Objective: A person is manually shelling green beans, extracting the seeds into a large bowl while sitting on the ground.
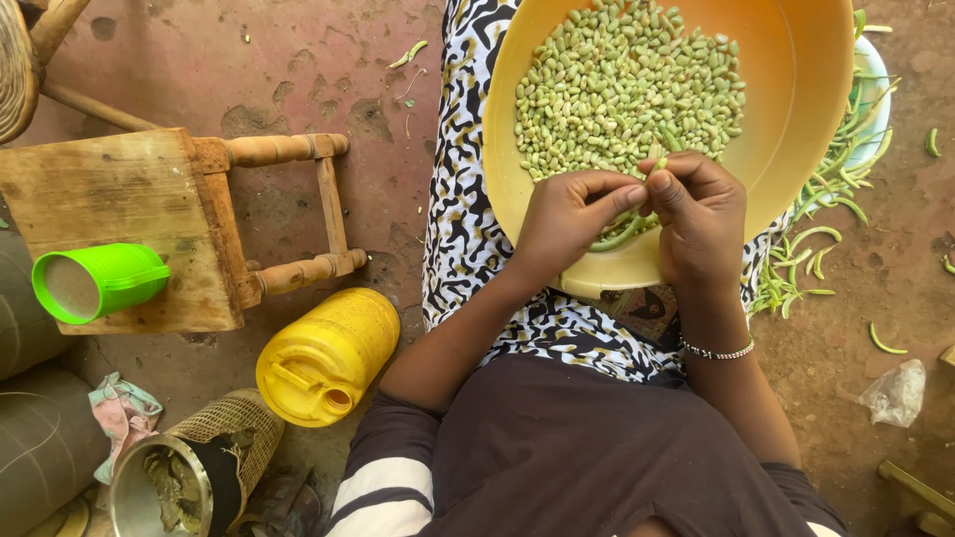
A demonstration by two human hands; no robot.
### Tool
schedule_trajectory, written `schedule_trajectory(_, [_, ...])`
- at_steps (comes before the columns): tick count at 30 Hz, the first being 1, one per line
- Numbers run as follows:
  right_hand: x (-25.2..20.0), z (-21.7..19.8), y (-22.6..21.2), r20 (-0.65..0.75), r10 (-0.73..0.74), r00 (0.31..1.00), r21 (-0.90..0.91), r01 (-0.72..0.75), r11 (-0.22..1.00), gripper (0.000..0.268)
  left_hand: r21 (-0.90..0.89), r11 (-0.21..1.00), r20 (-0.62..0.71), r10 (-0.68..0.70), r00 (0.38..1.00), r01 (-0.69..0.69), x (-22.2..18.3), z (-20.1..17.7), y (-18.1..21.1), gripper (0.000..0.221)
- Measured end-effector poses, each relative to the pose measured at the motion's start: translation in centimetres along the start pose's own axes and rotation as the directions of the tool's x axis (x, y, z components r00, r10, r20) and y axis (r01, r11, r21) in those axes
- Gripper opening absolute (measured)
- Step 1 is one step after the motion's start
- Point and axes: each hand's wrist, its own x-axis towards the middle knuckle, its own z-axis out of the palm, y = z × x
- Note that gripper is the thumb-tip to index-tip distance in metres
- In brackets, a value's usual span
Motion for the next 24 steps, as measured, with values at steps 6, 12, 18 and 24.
schedule_trajectory(6, [-0.2,1.3,-1.2,0.038,-0.032,0.999,-0.081,0.035,0.996,0.022,-0.125,0.992,-0.072,0.001,0.997,-0.010,0.5,0.2,-3.0,0.014])
schedule_trajectory(12, [-0.1,0.6,1.3,-0.049,0.158,0.986,0.022,-0.157,0.987,0.024,-0.212,0.969,-0.051,-0.138,0.989,0.125,0.7,0.6,-5.7,0.027])
schedule_trajectory(18, [-0.5,1.8,-0.4,-0.076,0.125,0.989,-0.080,-0.131,0.988,0.022,-0.349,0.934,-0.050,-0.097,0.994,0.073,1.5,0.8,-8.2,0.037])
schedule_trajectory(24, [-0.1,0.3,2.2,-0.035,0.202,0.979,0.005,-0.202,0.979,0.014,-0.528,0.841,-0.013,-0.144,0.989,0.116,0.7,1.2,-6.0,0.037])
